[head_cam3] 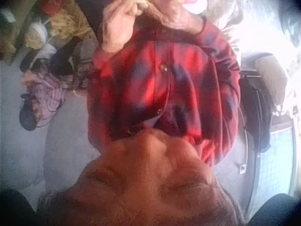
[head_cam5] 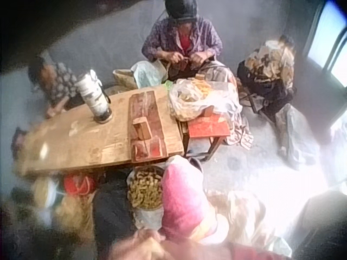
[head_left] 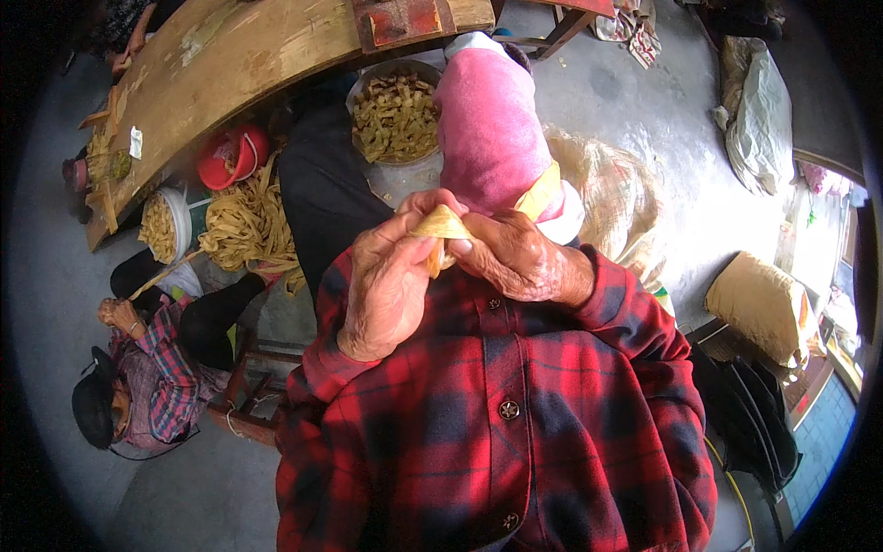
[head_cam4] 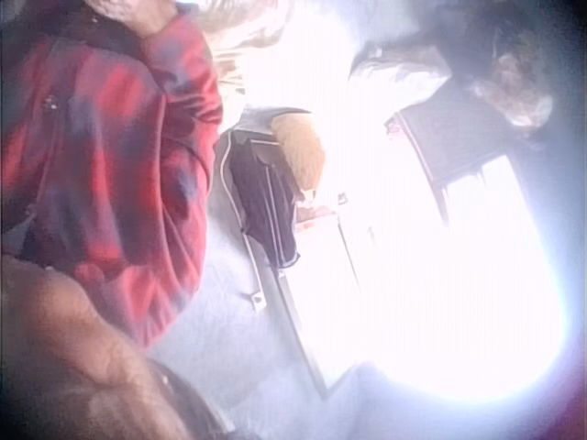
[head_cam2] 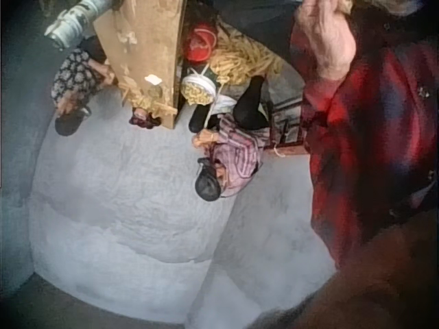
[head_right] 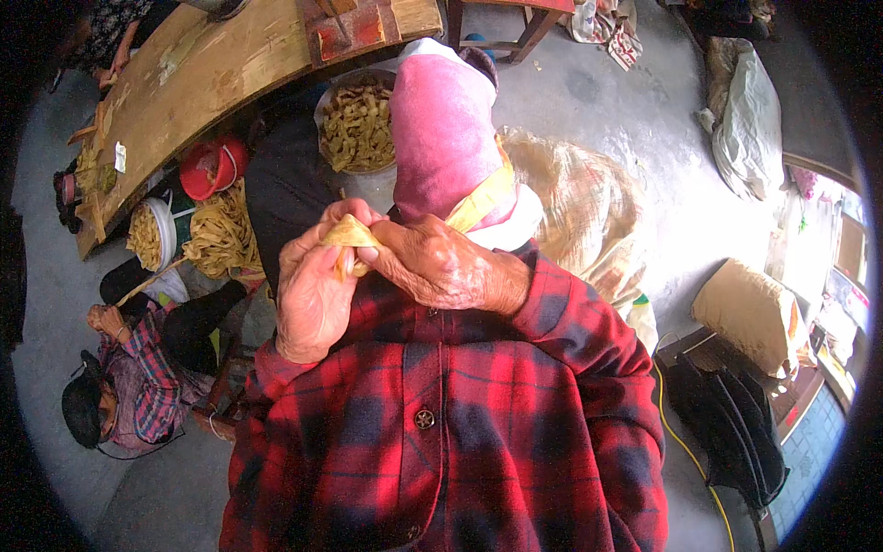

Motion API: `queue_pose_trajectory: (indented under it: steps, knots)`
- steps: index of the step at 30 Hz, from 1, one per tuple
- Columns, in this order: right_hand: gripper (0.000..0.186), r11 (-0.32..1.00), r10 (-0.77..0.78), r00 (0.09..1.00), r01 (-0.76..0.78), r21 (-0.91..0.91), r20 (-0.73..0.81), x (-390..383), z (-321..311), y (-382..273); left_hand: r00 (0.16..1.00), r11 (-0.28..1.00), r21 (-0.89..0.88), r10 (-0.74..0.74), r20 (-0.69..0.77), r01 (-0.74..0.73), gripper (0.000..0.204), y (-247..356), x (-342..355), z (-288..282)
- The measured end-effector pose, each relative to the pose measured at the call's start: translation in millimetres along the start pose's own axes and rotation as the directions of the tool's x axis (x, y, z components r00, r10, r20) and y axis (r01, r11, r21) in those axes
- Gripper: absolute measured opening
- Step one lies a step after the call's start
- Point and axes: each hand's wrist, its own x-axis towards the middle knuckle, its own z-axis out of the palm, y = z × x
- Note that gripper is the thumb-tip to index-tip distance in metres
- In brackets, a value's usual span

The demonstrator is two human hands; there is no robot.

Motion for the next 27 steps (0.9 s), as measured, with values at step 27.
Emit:
queue_pose_trajectory:
  steps: [27]
  knots:
    - [0.038, 0.803, -0.066, 0.942, 0.246, -0.543, 0.330, -4.3, -51.7, -2.2, 0.957, 0.803, 0.589, -0.233, 0.171, 0.090, 0.022, 11.9, -0.1, -20.1]
